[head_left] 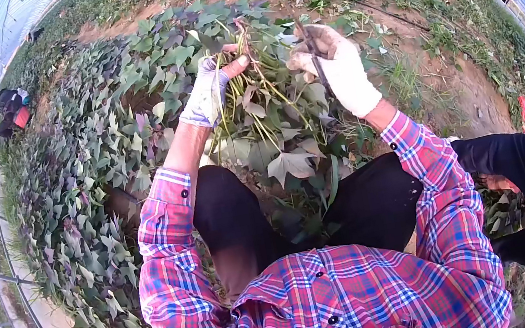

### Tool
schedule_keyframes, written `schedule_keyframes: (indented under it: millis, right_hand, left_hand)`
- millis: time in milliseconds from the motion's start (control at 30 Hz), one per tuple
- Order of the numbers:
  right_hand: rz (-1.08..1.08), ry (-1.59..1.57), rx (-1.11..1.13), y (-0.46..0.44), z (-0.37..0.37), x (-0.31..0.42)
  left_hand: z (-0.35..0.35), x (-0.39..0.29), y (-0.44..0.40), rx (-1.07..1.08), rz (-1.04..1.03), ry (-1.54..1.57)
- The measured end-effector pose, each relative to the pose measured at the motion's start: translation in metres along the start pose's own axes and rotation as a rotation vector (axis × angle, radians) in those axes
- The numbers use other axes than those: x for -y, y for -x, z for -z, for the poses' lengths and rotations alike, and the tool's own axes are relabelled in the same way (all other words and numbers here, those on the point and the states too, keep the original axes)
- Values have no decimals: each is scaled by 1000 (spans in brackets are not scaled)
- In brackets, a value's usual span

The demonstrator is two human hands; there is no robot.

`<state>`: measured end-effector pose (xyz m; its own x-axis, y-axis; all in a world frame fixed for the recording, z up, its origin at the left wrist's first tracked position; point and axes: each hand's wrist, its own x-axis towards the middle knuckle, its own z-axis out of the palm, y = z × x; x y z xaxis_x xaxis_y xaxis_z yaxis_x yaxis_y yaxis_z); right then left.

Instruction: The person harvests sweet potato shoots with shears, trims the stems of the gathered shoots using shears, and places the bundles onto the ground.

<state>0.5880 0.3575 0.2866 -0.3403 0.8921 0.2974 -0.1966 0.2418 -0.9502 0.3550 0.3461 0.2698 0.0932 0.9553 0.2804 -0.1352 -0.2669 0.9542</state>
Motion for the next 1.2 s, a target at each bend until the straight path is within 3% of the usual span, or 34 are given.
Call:
schedule_keyframes:
  millis: [633,933,1100,1200]
  right_hand:
    - [121,-46,58,2,15,10]
    - [156,-9,52,1,20,13]
    - [-39,-230,318,10,34,28]
    - [-298,-253,355,20,31,25]
  left_hand:
    - [14,8,8,209,160,158]
    - [0,11,6,249,204,51]
    - [-9,1,5,124,126,60]
    - [3,17,-4,78,102,92]
